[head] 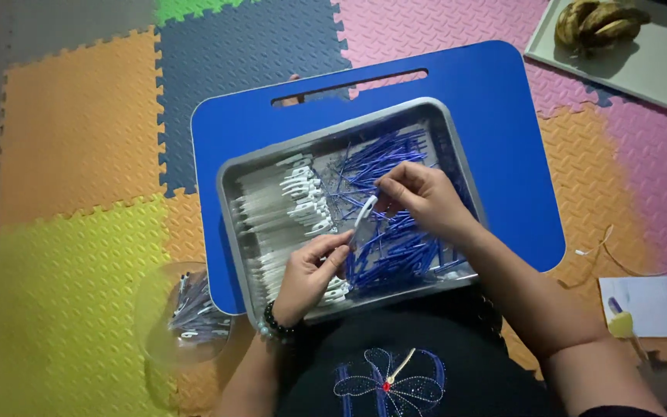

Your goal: Assembling small blue and white plastic stationery components by hand

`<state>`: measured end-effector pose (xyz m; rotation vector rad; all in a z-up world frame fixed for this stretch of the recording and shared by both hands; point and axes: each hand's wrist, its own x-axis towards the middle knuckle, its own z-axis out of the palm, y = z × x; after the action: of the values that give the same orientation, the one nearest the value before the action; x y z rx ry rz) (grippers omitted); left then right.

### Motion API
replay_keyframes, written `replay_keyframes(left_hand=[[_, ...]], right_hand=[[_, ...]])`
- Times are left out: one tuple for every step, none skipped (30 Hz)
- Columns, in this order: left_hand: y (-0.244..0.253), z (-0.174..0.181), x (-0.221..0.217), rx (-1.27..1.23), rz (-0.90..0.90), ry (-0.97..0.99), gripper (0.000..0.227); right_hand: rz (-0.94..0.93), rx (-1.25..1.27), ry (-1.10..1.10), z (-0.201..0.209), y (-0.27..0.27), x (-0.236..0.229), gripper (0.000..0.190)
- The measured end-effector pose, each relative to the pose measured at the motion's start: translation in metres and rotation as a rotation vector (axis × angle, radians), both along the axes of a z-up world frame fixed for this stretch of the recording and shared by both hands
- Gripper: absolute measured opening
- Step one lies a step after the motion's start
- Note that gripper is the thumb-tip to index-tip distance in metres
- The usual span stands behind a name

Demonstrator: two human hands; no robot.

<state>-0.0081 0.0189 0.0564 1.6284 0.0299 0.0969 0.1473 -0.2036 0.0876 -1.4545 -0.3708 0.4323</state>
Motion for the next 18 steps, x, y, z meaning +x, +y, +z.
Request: replay_keyframes(left_hand=[[0.001,0.004,0.003,0.001,0.001,-0.004,0.029],[0.001,0.006,0.004,0.026,0.004,-0.013,0.029],[0.001,0.009,0.005,0.05,0.007,-0.022,0.029],[0.002,0.015,0.009,0.052,0.005,-0.027,0.029],[0.003,0.02,0.013,0.113,0.004,-0.043,0.028],[0.004,0.025,0.013,0.173,0.004,-0.051,0.028],[0.003,0.025,0.012,0.174,0.004,-0.049,0.028],[0.003,0.025,0.012,0.127,-0.019,-0.046,0.028],[0.003,0.025,0.012,0.08,-0.041,-0.043,0.028],[0.004,0.024,0.011,0.082,-0.04,-0.046,0.028],[0.004,0.022,0.011,-0.055,-0.058,-0.009,0.027],[0.005,0.02,0.008,-0.193,-0.075,0.031,0.026],[0.005,0.018,0.007,-0.192,-0.071,0.032,0.026],[0.005,0.017,0.007,-0.212,-0.064,0.034,0.027],[0.004,0.016,0.007,-0.232,-0.056,0.037,0.027],[0.006,0.017,0.008,-0.233,-0.057,0.036,0.027],[0.007,0.018,0.01,-0.144,-0.047,0.022,0.028],[0.007,0.018,0.011,-0.056,-0.036,0.008,0.029]], right_hand=[[0.001,0.001,-0.004,-0.005,0.0,0.004,0.02],[0.021,-0.024,-0.057,-0.011,0.0,0.005,0.019],[0.042,-0.049,-0.109,-0.017,-0.001,0.007,0.019],[0.039,-0.047,-0.115,-0.013,0.0,0.008,0.019],[0.037,-0.087,-0.156,-0.01,0.001,0.01,0.021],[0.036,-0.127,-0.19,-0.008,0.001,0.008,0.023],[0.035,-0.126,-0.188,-0.003,0.001,0.008,0.023],[0.056,-0.095,-0.215,0.002,0.0,0.009,0.018],[0.077,-0.064,-0.242,0.008,0.0,0.01,0.014],[0.078,-0.063,-0.244,0.012,-0.001,0.01,0.014],[0.083,-0.039,-0.238,0.017,-0.001,0.009,0.012],[0.09,-0.016,-0.228,0.021,-0.002,0.007,0.01],[0.093,-0.015,-0.227,0.019,-0.002,0.006,0.01],[0.098,-0.017,-0.232,0.018,-0.003,0.006,0.011],[0.102,-0.02,-0.237,0.018,-0.003,0.006,0.011],[0.101,-0.021,-0.239,0.012,-0.002,0.008,0.011],[0.116,-0.056,-0.249,0.006,-0.002,0.011,0.015],[0.131,-0.092,-0.257,0.001,-0.001,0.013,0.019]])
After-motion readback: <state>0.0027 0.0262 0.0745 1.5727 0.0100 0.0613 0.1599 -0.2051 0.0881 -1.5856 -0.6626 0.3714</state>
